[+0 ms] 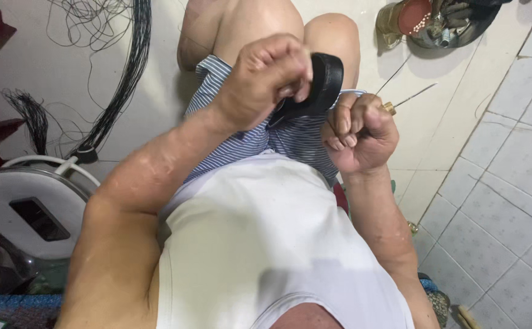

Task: The person sits and sews a black slipper using a needle and thread. They repeatedly push the needle through the sole and pull the thread to stitch the slipper together.

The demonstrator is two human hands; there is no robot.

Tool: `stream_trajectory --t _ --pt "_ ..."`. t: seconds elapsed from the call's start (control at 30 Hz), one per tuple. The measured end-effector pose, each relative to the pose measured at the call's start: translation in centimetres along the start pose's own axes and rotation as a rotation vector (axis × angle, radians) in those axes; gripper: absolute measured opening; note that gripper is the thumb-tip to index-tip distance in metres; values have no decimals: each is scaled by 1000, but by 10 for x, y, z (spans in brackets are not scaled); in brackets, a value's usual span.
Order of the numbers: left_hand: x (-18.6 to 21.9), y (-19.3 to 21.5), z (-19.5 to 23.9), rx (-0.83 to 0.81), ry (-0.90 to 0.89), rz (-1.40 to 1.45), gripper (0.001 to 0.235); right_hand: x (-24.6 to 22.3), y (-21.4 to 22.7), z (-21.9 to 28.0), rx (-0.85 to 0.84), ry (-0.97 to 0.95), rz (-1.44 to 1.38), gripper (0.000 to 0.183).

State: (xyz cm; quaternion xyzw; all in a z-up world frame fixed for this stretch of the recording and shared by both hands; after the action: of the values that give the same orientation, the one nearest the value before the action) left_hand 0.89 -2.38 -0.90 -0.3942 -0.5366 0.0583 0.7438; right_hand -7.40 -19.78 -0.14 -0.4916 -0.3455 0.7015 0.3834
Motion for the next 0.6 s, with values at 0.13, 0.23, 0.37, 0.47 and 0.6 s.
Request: stream_trajectory --t 0.13,0.23,0.37,0.47,0.6 --pt "-11 4 2 22 -89 -419 29 5 2 16 176 -61 5 23" --pt "-11 6 -1 75 -233 -604 39 -5 -12 9 182 77 394 32" --pt "1 -13 9 -251 -477 -768 19 -26 -28 21 191 95 832 28" --pt "-18 56 14 -213 -236 -519 19 -45 -20 27 81 169 1035 29" --pt "34 163 25 526 160 98 19 -56 -32 43 57 411 1735 27"
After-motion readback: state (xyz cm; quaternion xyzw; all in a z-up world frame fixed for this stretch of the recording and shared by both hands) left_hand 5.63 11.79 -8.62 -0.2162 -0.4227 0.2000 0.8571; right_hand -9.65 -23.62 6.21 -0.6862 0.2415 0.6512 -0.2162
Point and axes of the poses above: each hand's wrist, its own z-axis away from the middle knuckle, its own y-axis out of the back of the hand, x = y × z, the point moved 1 cm from there along -z, towards the middle knuckle, and after that the axes turned 3 degrees about x, right-handed, at the moved point
